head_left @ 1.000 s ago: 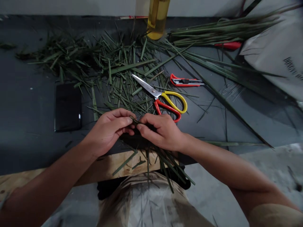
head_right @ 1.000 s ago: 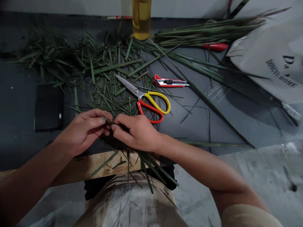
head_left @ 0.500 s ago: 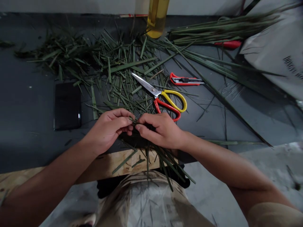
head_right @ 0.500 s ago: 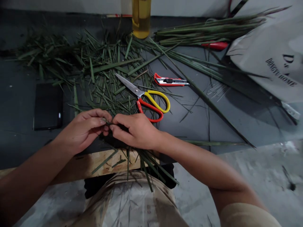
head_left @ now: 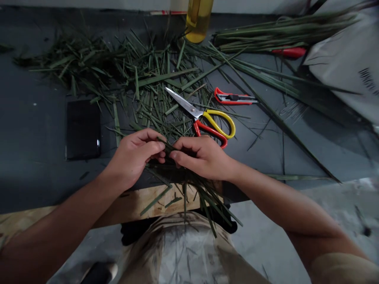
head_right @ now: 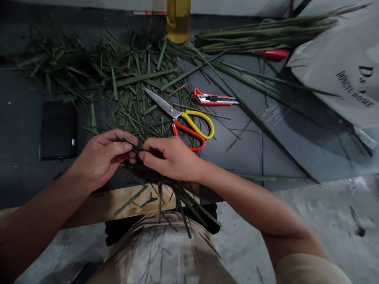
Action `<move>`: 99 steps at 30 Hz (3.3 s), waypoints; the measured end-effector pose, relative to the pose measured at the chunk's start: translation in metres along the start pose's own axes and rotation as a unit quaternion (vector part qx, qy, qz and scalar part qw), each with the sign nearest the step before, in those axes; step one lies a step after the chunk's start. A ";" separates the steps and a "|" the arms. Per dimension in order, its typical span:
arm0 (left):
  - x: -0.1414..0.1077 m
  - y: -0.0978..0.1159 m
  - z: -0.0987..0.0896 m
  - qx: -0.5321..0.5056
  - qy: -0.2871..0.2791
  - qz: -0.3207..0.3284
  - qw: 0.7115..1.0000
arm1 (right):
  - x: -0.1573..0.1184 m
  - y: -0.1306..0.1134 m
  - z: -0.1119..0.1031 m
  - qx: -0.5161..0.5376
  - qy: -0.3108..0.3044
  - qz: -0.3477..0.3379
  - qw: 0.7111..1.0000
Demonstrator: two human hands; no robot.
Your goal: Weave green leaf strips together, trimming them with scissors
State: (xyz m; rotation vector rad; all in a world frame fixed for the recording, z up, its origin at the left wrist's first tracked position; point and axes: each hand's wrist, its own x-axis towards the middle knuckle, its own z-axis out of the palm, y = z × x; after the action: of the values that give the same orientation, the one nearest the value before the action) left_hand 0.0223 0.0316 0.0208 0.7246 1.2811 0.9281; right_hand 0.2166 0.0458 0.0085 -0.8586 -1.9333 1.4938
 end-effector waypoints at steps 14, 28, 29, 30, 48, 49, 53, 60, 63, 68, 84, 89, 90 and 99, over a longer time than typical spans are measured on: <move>-0.001 0.000 -0.002 0.004 -0.031 -0.017 0.999 | -0.001 -0.001 0.002 0.095 0.005 0.039 0.995; 0.000 -0.001 -0.002 0.005 -0.040 0.002 0.999 | 0.001 0.001 0.001 0.099 0.003 0.025 0.995; 0.000 -0.002 -0.002 0.004 -0.035 0.013 0.999 | 0.001 0.002 0.000 0.095 -0.003 0.018 0.995; 0.000 -0.003 -0.001 0.002 -0.031 0.024 0.999 | 0.001 0.003 -0.001 0.090 -0.005 0.006 0.996; -0.004 -0.003 0.004 -0.002 -0.029 0.021 0.999 | 0.001 0.008 0.000 0.039 0.007 -0.038 0.998; -0.004 -0.003 0.004 -0.004 -0.030 0.018 0.999 | 0.001 0.008 0.000 0.039 0.007 -0.037 0.999; 0.001 -0.005 0.000 -0.017 -0.046 0.000 0.999 | 0.000 0.007 0.003 0.038 0.004 -0.040 0.998; 0.003 -0.007 -0.002 -0.021 -0.068 -0.006 0.997 | 0.001 0.010 0.004 0.075 0.011 -0.044 0.996; 0.001 -0.007 0.001 0.016 -0.037 0.039 0.998 | 0.002 0.012 0.003 0.063 0.015 -0.038 0.997; 0.000 -0.006 0.002 0.042 -0.008 0.082 0.996 | 0.003 0.012 0.001 0.033 0.002 -0.037 0.999; -0.001 0.000 -0.002 -0.006 -0.031 0.009 0.999 | 0.002 0.012 0.006 0.069 0.002 -0.008 0.998; 0.000 0.002 -0.002 -0.010 -0.064 -0.002 0.998 | -0.002 0.005 0.009 0.061 0.017 -0.029 0.998; 0.000 0.002 -0.002 -0.016 -0.068 -0.009 0.997 | -0.003 0.004 0.009 0.060 0.015 -0.035 0.997; 0.001 0.001 -0.003 -0.002 -0.061 0.003 0.998 | -0.002 0.007 0.007 0.050 0.007 -0.023 0.998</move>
State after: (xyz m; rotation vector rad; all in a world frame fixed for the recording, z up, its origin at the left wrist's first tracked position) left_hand 0.0193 0.0323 0.0204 0.7716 1.1697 0.8778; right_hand 0.2133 0.0412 -0.0002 -0.7727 -1.8402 1.5389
